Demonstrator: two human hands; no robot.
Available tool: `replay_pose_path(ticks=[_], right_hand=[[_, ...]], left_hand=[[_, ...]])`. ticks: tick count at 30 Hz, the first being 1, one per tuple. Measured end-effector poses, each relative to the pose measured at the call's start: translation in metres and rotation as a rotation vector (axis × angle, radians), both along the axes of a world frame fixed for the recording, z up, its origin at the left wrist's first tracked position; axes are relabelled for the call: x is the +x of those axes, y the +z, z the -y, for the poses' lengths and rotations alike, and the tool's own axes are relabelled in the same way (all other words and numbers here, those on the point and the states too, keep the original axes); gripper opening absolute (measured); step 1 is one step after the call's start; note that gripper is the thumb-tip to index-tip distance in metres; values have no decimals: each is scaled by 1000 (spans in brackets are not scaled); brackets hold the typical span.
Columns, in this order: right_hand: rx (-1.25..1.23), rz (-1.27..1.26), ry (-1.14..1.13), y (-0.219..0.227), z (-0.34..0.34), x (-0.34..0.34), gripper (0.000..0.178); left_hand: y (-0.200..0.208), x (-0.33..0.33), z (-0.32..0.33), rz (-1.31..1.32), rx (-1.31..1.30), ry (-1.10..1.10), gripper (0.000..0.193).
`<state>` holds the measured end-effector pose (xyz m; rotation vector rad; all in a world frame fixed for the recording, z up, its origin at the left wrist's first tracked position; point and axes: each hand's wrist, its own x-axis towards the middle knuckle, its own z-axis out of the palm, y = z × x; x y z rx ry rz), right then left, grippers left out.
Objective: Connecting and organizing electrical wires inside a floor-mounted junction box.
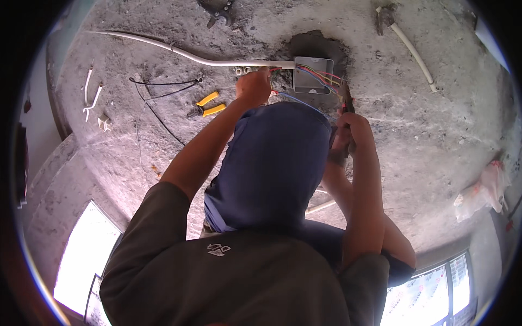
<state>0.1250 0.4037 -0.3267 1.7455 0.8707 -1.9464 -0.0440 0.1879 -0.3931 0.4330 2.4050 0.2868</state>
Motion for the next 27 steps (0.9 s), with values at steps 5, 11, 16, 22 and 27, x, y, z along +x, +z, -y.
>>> replay_pose_path(ticks=[5, 11, 16, 22, 27], right_hand=[[-10, 28, -7, 1, 15, 23, 17], [34, 27, 39, 17, 6, -10, 15], [-17, -29, -46, -6, 12, 29, 16], [-104, -89, 6, 0, -2, 6, 16], [29, -54, 50, -7, -6, -2, 6]], left_hand=[[8, -9, -1, -30, 1, -112, 19], [7, -14, -3, -22, 30, -172, 18], [3, -6, 3, 36, 138, -151, 19], [-11, -9, 14, -35, 216, -124, 19], [-6, -10, 5, 3, 197, -158, 20]])
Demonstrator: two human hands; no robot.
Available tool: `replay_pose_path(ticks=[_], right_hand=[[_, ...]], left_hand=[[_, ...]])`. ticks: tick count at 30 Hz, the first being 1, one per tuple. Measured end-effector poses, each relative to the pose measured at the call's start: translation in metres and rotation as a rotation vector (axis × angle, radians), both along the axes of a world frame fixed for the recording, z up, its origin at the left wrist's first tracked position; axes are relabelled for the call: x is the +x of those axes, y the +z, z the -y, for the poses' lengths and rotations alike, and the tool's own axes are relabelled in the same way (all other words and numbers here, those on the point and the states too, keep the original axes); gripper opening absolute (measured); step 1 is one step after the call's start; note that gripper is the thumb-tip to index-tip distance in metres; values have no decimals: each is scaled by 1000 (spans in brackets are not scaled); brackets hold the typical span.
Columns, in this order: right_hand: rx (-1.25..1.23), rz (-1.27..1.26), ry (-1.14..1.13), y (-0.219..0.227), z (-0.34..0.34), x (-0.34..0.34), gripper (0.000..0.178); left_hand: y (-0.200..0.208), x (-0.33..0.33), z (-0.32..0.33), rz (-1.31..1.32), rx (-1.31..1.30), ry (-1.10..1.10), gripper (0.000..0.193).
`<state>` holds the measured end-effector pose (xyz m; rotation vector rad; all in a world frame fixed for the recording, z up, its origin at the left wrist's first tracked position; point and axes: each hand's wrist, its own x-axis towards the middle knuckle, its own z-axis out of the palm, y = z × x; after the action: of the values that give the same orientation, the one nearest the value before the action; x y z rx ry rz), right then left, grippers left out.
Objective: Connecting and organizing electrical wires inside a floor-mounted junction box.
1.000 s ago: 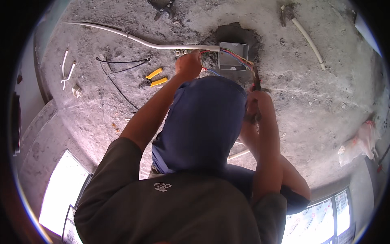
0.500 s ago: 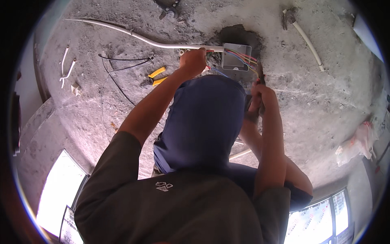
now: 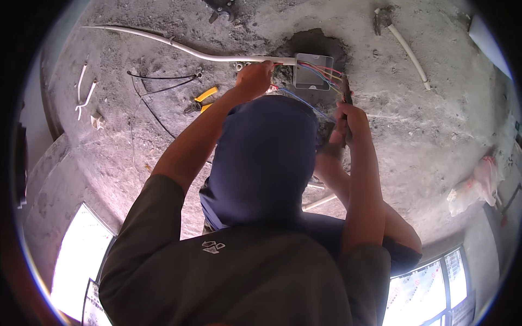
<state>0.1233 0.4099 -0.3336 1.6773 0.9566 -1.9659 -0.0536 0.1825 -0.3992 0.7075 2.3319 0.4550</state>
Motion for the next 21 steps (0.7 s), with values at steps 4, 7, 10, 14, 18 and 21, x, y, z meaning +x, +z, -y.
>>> replay_pose_path(ticks=[4, 7, 10, 14, 18, 21], right_hand=[[-20, 4, 242, 21, -15, 4, 15], [-56, 7, 437, 45, -37, 11, 24], [93, 52, 1004, 83, -74, 1, 37], [728, -23, 1682, 133, -120, 3, 50], [938, 62, 1808, 145, -149, 27, 44], [1070, 98, 1646, 100, -167, 78, 40]], left_hand=[[-5, 0, -1, 47, -9, 98, 25], [-17, 3, 8, 327, 134, 338, 28], [-27, 8, 13, 425, 227, 404, 33], [-32, -15, 35, 543, 286, 323, 26], [15, -68, 55, 627, 270, 92, 20], [99, -102, 29, 665, -10, 150, 29]])
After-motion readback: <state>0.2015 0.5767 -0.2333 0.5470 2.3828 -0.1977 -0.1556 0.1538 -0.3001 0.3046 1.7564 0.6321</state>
